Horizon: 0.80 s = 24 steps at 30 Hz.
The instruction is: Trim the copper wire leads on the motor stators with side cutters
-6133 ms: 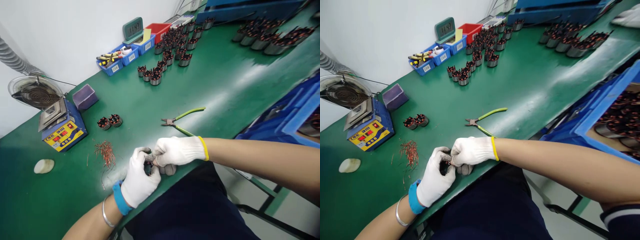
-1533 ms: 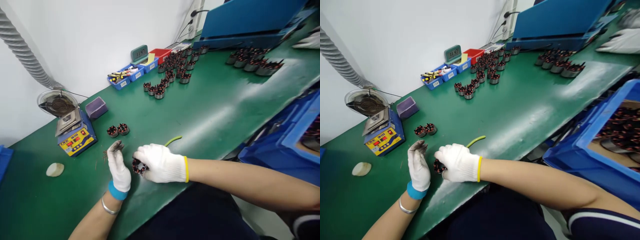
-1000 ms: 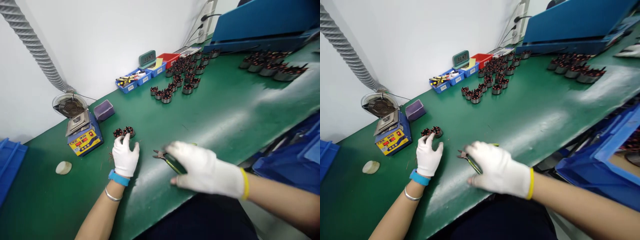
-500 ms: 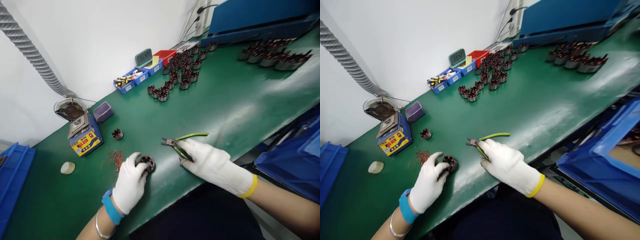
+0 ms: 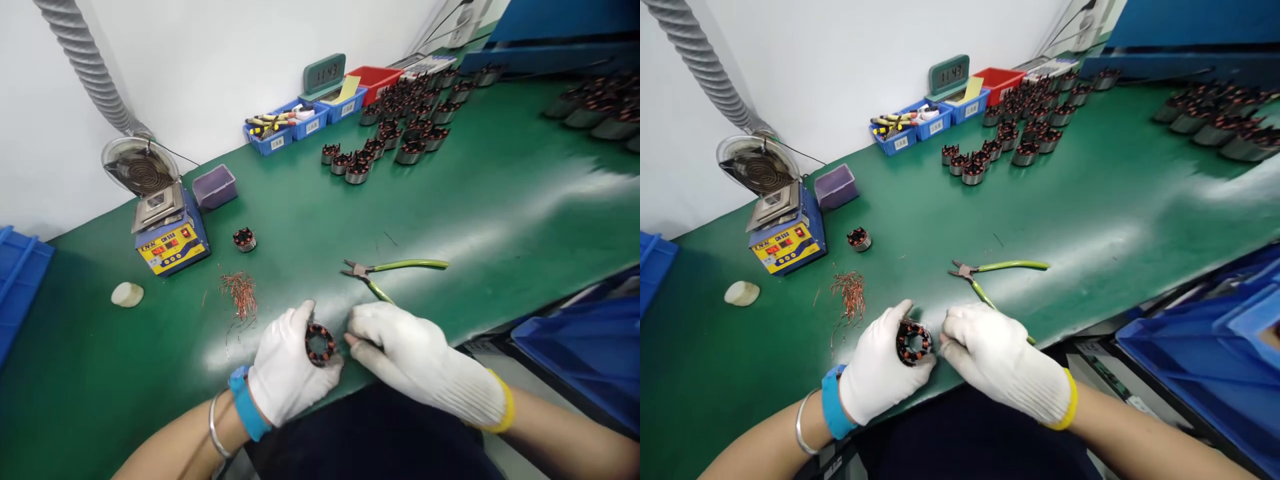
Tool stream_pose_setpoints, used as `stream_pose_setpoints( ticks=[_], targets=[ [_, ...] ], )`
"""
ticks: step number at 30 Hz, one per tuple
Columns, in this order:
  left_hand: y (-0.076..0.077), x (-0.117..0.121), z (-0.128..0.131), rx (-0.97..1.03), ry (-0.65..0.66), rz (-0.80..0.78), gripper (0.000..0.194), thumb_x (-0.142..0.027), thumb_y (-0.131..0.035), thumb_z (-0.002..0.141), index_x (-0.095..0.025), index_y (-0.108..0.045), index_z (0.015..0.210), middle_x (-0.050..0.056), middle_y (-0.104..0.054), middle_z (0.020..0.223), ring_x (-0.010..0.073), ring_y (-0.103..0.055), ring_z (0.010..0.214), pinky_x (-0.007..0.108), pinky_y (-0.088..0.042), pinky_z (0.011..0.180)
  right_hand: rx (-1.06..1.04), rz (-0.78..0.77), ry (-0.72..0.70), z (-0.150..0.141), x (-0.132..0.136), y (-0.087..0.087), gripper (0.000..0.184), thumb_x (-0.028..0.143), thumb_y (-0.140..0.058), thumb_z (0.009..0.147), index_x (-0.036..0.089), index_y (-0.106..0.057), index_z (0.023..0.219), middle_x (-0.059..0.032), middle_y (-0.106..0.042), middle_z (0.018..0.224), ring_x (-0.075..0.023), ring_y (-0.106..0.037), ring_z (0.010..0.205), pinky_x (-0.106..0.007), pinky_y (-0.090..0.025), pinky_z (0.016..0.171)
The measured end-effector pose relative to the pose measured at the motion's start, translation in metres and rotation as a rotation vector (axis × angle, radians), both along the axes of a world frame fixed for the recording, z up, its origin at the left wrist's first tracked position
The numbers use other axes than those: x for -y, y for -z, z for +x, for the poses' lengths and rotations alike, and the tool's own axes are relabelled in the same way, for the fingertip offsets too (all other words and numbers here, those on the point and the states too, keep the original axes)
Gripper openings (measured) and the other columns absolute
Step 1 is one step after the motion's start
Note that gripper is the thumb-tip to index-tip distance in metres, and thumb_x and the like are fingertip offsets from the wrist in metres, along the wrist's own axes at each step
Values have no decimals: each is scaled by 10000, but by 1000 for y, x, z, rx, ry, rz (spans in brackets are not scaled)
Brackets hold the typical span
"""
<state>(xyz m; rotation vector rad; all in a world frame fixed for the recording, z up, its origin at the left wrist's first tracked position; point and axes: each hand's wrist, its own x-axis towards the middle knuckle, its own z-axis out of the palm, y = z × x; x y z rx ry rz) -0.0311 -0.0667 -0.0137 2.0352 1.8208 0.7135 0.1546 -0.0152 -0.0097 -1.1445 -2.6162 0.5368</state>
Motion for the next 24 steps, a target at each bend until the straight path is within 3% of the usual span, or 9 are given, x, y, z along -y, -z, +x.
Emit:
stream_pose_setpoints(
  ticks=[3, 6, 9, 12, 17, 21, 24],
  targets=[
    [7, 1, -3, -7, 5, 55, 684, -257, -639, 641, -142, -449, 1288, 130, -622, 1051, 299, -625, 953, 444, -550, 863, 118, 130, 83, 4, -8, 7, 221, 249, -452, 863, 191, -573, 687, -50, -587, 720, -202, -553, 710, -319, -393, 662],
    [7, 3, -7, 24, 3, 26, 746, -255, -616, 631, -114, -402, 1332, 140, -602, 1072, 301, -609, 980, 458, -535, 893, 115, 191, 68, 8, -11, 6, 234, 286, -452, 890, 195, -580, 717, -42, -579, 712, -196, -545, 689, -317, -381, 651],
    [5, 2, -9, 42, 0, -48, 798, -264, -608, 630, -95, -363, 1370, 155, -591, 1082, 317, -598, 995, 481, -526, 897, 3, 128, -39, 8, -9, -1, 237, 375, -450, 922, 201, -595, 852, -49, -597, 811, -197, -554, 759, -304, -393, 664],
    [2, 2, -11, 41, 7, -122, 839, -266, -612, 617, -86, -344, 1391, 164, -587, 1069, 331, -593, 985, 489, -525, 882, -46, 27, -207, 5, -10, -4, 219, 325, -443, 917, 200, -573, 794, -49, -583, 802, -188, -544, 762, -301, -404, 697],
    [-2, 2, -15, 10, 26, -170, 909, -246, -628, 600, -105, -295, 1434, 166, -583, 1085, 329, -590, 987, 465, -523, 878, 72, 104, -18, -2, -22, -5, 250, 295, -428, 909, 201, -561, 720, -45, -585, 732, -201, -537, 712, -311, -366, 656],
    [-3, 1, -18, 20, 33, -167, 946, -234, -636, 599, -117, -253, 1455, 160, -602, 1059, 317, -608, 958, 441, -539, 838, -32, -62, -100, -16, -25, -11, 251, 326, -412, 950, 202, -597, 832, -38, -611, 824, -179, -561, 790, -285, -385, 702],
    [-2, 0, -19, 19, 32, -179, 963, -215, -640, 593, -111, -238, 1463, 166, -605, 1076, 319, -614, 976, 442, -537, 858, 33, -9, -113, -23, -27, -11, 237, 280, -424, 929, 187, -603, 805, -54, -603, 816, -194, -552, 796, -301, -385, 736]
  ],
)
